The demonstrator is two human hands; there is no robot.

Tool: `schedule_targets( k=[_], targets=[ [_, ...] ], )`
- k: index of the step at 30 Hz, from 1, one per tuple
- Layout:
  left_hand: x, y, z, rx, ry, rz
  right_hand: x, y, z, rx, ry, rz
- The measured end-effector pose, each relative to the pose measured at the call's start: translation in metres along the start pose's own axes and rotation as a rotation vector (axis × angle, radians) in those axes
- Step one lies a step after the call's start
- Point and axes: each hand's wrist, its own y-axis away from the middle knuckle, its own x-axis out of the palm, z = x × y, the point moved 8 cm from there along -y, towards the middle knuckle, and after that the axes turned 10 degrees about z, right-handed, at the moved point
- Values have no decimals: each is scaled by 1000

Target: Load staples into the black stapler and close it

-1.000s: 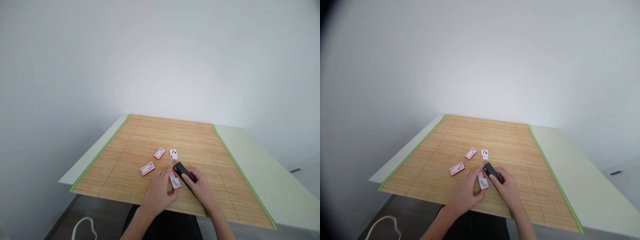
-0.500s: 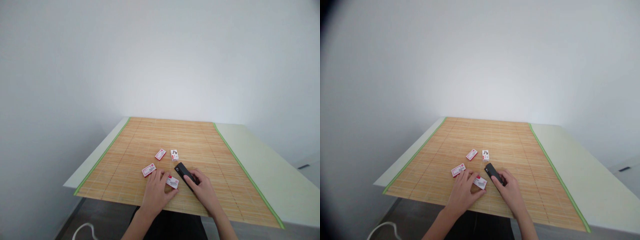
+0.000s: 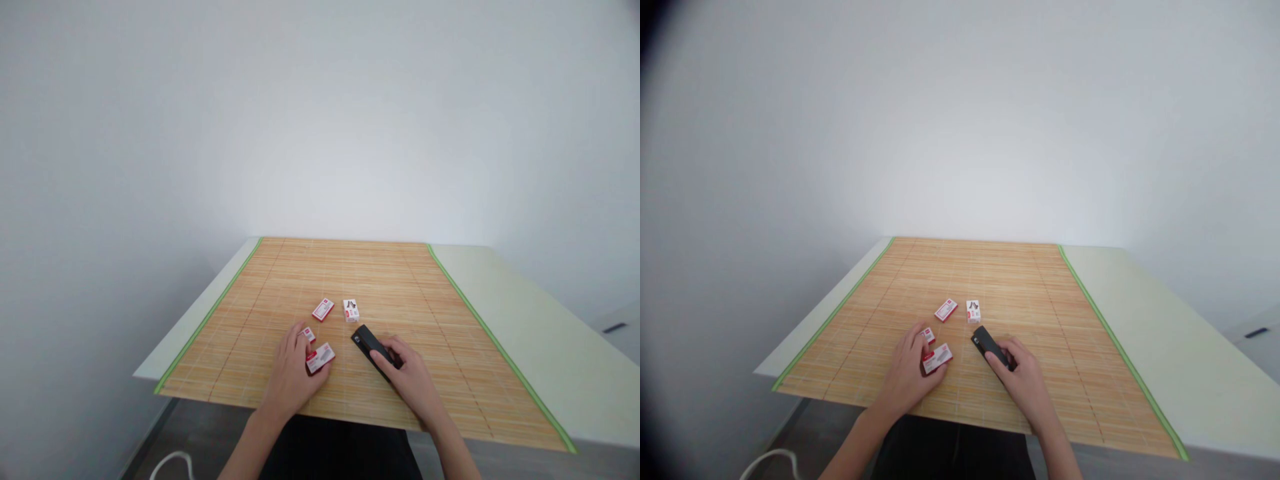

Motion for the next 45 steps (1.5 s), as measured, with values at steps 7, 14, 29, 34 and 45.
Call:
schedule_targets(
  k=[7,14,29,34,45],
  targets=[
    [26,-10,1,-155,119,-54,0,0,-3,-1,14,-15],
    [28,-45,-24,16,-54,5,0,-1,-5,0,10,-17],
    [-27,-30,104,-375,-315,-74,0,0,-8,12,25,3],
    [-38,-32,103,-355,-371,-49,0,0,0,-4,4,10],
    [57,-111,-60,253,-22,230,-7,6,-3,40,0,-60]
  ],
)
